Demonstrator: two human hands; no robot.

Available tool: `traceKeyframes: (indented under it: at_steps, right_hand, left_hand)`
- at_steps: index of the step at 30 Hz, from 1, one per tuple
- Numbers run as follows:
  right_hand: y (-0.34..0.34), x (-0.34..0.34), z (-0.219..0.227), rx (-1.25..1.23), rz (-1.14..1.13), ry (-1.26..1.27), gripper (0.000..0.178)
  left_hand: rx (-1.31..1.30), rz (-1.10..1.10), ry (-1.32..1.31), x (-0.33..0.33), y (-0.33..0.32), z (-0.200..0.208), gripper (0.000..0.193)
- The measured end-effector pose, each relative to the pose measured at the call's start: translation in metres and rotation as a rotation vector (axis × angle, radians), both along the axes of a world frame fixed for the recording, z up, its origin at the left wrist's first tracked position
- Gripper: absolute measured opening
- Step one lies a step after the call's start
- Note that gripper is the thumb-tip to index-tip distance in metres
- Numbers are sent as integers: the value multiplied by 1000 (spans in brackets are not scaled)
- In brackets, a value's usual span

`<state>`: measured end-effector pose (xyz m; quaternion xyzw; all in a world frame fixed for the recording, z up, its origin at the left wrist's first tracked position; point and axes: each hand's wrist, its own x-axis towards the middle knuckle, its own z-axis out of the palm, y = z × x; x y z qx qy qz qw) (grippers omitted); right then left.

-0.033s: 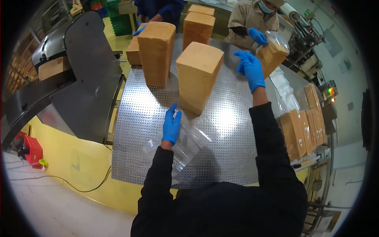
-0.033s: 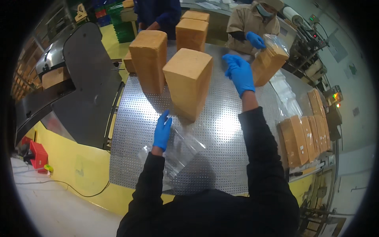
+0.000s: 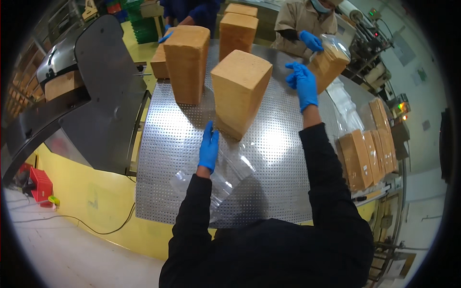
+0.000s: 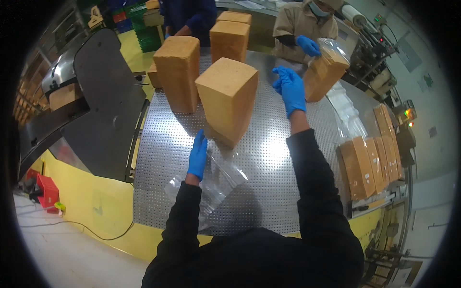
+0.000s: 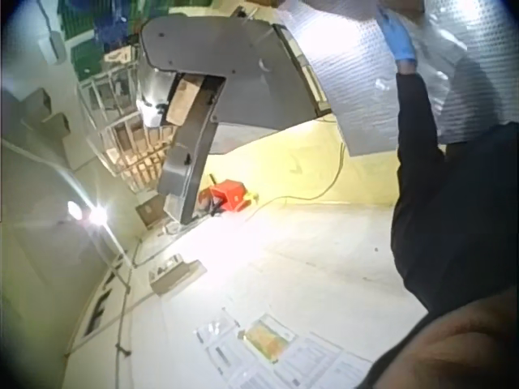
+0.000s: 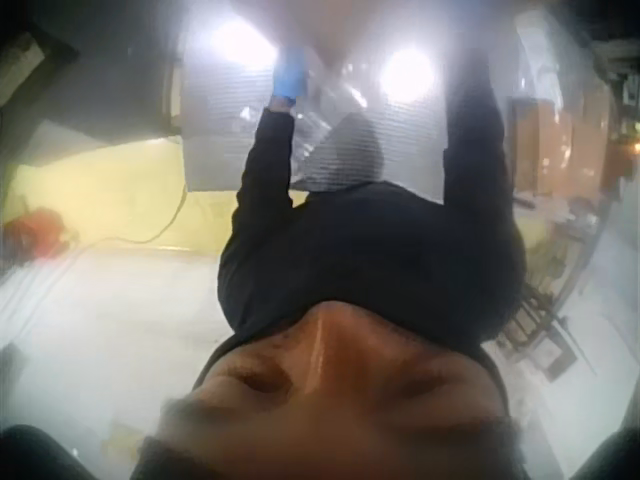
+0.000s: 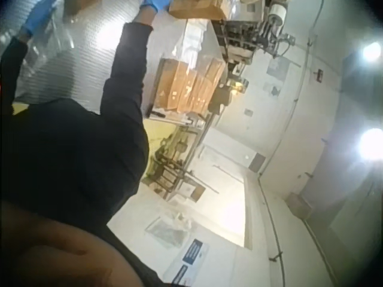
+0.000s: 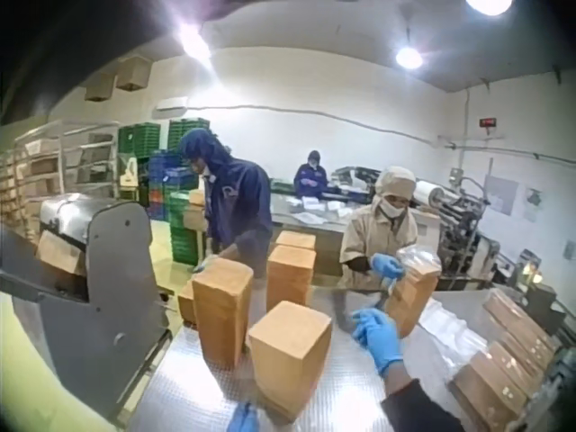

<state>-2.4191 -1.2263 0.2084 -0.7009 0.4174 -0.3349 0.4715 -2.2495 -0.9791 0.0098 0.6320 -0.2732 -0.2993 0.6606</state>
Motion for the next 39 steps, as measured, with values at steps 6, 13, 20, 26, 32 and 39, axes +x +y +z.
traceKeyframes:
  at_steps: [6,13,20,26,32,39]
  right_hand:
    - [8,-31,-177,470,183,-255,70]
    - [86,-91,-226,524,41,-444,64]
    - [126,-219,-227,390,-153,-389,57]
    - [158,-302,-219,275,-297,-323,46]
    - [197,-381,-234,465,-422,-295,43]
    - [251,-395,-254,862,-69,-160,28]
  left_hand:
    - [218,-192,576,-31,-61,-24,59]
    - [-41,-235,190,-108,-51,-42,63]
    - [21,-414,18,-220,-27,-37,62]
    - [32,-571,-258,-292,3,-42,67]
    - [407,-540,-1014,-318,81,-32,68]
    - [288,-251,-1052,-340,120,-83,43]
